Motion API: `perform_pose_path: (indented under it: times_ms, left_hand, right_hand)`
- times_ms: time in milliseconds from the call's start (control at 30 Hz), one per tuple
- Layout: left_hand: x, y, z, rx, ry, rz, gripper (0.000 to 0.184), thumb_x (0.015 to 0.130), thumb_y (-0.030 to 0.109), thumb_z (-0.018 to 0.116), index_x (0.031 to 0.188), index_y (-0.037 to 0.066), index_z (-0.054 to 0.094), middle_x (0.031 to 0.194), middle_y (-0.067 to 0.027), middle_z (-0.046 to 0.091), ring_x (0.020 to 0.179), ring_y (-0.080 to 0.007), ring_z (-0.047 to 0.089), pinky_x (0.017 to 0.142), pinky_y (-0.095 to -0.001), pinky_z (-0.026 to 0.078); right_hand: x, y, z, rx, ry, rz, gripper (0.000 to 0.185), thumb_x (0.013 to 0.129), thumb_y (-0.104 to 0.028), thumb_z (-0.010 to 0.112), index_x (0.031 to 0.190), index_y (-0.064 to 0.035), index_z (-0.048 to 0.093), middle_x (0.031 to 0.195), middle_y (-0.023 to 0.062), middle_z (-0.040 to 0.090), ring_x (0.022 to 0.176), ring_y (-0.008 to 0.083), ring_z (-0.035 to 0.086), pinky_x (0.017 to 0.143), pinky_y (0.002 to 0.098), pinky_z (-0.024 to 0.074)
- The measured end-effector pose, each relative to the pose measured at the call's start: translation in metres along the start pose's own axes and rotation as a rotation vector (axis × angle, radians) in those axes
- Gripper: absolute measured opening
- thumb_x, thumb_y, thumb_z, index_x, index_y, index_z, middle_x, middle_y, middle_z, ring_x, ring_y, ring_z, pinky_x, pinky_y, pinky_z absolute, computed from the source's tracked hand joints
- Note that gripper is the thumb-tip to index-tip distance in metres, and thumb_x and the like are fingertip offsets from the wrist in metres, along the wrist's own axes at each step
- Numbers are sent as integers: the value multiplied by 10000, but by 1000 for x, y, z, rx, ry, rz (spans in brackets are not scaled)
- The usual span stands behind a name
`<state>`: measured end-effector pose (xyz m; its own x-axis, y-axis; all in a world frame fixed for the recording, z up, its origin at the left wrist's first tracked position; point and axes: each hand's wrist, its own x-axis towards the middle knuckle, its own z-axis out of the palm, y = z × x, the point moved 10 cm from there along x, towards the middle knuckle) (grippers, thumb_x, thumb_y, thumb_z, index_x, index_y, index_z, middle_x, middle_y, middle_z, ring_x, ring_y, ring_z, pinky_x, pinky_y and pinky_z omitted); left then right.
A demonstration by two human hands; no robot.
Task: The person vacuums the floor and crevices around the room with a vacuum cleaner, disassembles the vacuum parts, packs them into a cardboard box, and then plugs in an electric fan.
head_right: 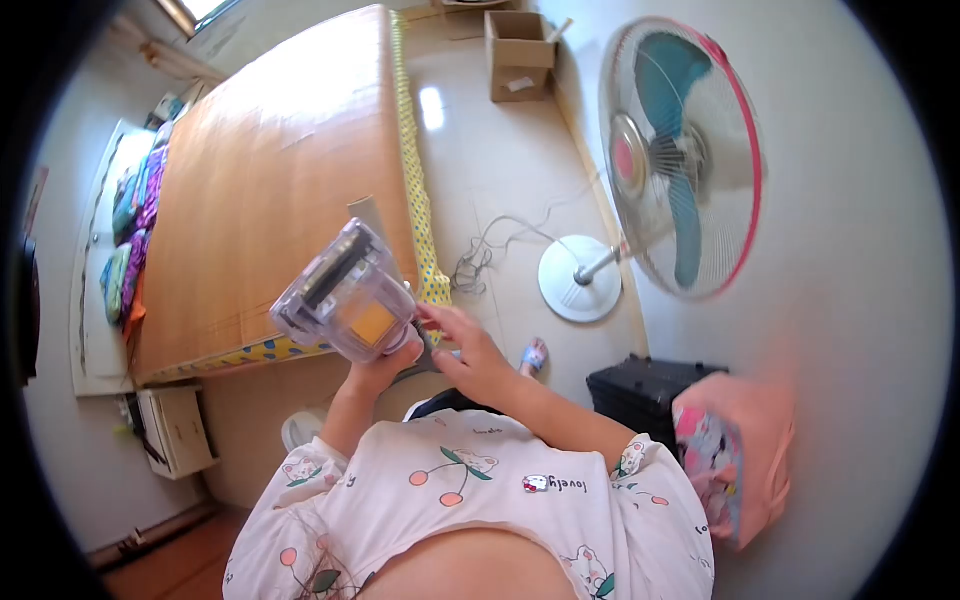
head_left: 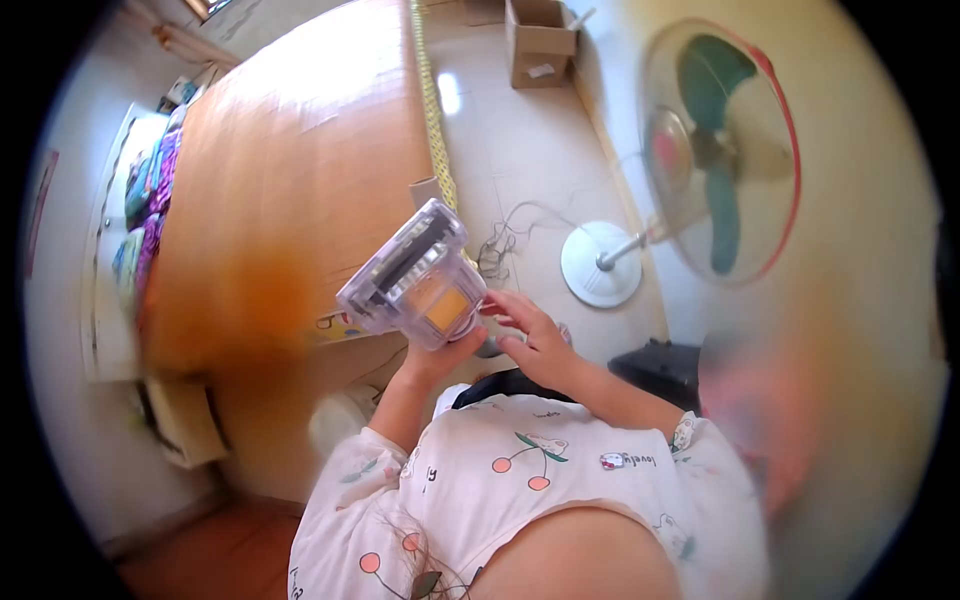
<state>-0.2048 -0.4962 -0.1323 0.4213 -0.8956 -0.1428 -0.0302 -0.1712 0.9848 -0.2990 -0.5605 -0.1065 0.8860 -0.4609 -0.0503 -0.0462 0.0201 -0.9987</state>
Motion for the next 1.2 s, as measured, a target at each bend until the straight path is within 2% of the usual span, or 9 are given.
perform_pose_path:
  times_ms: [67,167,333,400,567,700,733,867,1200]
  left_hand:
    - [23,-8,11,-241,82,-101,385,686,95,677,1041,50,535,979,-46,554,857,-162,536,742,-278,445]
    - [55,7,1,71,213,-65,376,686,100,679,1028,47,533,944,-49,560,823,-164,543,715,-286,454]
    - [64,-18,-52,-21,424,-145,400,718,212,687,1042,43,524,942,-49,552,854,-158,536,728,-301,463]
    - [64,-6,-75,350,538,-185,328,797,208,560,1045,-5,541,1006,-51,539,850,-144,535,719,-260,446]
    - [79,10,-126,-35,1042,84,245,762,135,604,958,-4,554,1048,-89,530,871,-169,545,704,-259,455]
    - [97,-18,-140,386,881,103,264,627,4,712,674,54,457,1090,-169,497,892,-207,557,752,-304,449]
    - [109,-21,-139,325,925,19,384,554,-26,755,541,86,389,1076,-214,487,885,-227,567,787,-352,441]
    - [163,-33,-144,134,769,-30,400,629,-33,717,622,89,337,1151,-259,460,1003,-305,548,786,-345,453]
    - [374,-76,-199,58,1171,-191,475,621,-60,677,939,19,334,1123,-277,473,1039,-340,500,879,-403,407]
  right_hand:
    - [19,-5,-15,-41,-46,-99,571,705,-73,536,1246,-16,363,1108,180,462,1029,300,470,846,340,405]
    - [61,-1,-24,-89,-200,-37,575,683,-85,573,1215,-6,371,1066,178,488,1005,306,487,826,348,417]
    - [132,8,3,33,-392,-163,584,688,-99,645,1196,-4,373,987,187,537,918,333,533,789,364,428]
    - [157,-13,6,183,-397,-288,400,758,-136,591,1092,8,424,913,162,552,848,303,553,750,358,445]
    - [242,-16,36,766,-707,-8,297,830,-176,542,1066,-21,453,883,67,553,822,155,538,704,296,460]
    - [340,43,14,828,-683,355,261,857,-236,518,1045,-61,474,850,30,545,798,94,536,681,244,464]
    - [371,63,-7,749,-606,397,252,864,-271,501,1013,-68,486,828,13,538,768,84,547,651,236,475]
    - [485,150,-124,496,-265,512,289,848,-320,485,970,-62,528,831,38,570,734,114,583,574,249,481]
    - [756,382,-540,70,519,771,226,773,-292,544,733,-72,575,627,7,573,555,99,564,451,256,401]
